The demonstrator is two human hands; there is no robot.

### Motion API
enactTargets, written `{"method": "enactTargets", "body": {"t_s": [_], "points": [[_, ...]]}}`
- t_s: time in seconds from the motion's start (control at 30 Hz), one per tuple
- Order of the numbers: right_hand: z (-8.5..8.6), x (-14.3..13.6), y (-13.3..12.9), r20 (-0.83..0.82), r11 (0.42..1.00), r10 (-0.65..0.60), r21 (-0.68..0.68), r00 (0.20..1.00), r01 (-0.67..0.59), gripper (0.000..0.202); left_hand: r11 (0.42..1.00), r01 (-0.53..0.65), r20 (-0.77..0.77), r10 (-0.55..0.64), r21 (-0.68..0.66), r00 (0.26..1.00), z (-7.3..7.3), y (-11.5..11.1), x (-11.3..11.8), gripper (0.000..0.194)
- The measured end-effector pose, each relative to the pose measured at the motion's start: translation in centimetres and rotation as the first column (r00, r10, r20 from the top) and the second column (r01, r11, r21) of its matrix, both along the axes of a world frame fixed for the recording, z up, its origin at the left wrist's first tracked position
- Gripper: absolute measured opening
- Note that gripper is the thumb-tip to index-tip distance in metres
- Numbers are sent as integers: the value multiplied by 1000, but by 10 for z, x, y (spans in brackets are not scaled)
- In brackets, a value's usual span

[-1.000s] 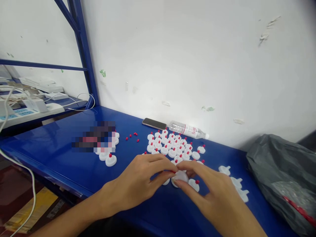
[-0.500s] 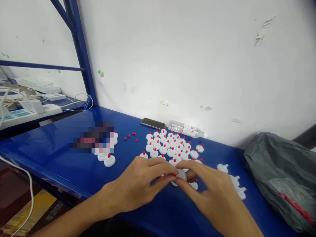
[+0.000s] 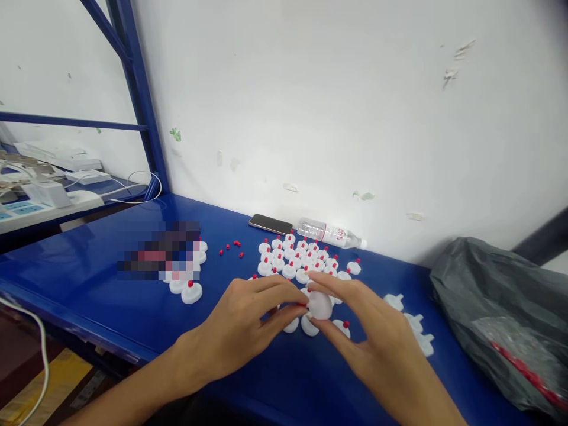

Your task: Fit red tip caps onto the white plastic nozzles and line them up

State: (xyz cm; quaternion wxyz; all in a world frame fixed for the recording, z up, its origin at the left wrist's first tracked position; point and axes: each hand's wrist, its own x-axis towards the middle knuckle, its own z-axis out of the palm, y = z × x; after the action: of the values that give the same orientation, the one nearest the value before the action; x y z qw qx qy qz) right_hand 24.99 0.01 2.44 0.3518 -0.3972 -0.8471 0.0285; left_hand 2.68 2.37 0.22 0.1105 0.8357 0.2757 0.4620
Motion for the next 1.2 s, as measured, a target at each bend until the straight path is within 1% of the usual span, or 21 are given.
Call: {"method": "enactTargets", "body": {"t_s": [0.1, 0.2, 0.33, 0.43, 0.57, 0.73, 0.9, 1.03, 1.2], "points": [[3, 1, -3, -30, 999, 8, 37, 1000, -7, 54, 995, -40, -44, 36, -94, 998, 3, 1, -1, 8], [5, 2, -6, -48, 999, 40, -16, 998, -41, 55, 989, -62, -150, 42, -132, 988, 4, 2, -2, 15], [7, 4, -8, -39, 996, 71, -42, 997, -73, 42, 997, -33, -274, 12, -73, 962, 4, 3, -1, 18], [8, 6, -9, -39, 997, 56, -48, 998, -58, 36, 999, -47, -350, 47, 9, 936, 4, 2, 1, 23], [9, 9, -8, -24, 998, 32, -50, 999, -33, 36, 993, -34, -341, 70, 112, 938, 1, 0, 2, 21], [10, 9, -9, -36, 997, 25, -78, 999, -28, 34, 983, -11, -319, 69, 182, 945, -1, 0, -1, 18], [8, 7, -9, -53, 993, 11, -113, 999, -17, 33, 985, 7, -388, 62, 174, 920, 0, -1, -6, 23], [6, 4, -8, -53, 991, 4, -134, 999, -11, 32, 986, 1, -406, 68, 167, 911, 2, -2, -7, 29], [4, -2, -7, -92, 995, 4, -100, 996, -14, 26, 990, -17, -434, 75, 138, 898, 3, -2, -7, 28]]}}
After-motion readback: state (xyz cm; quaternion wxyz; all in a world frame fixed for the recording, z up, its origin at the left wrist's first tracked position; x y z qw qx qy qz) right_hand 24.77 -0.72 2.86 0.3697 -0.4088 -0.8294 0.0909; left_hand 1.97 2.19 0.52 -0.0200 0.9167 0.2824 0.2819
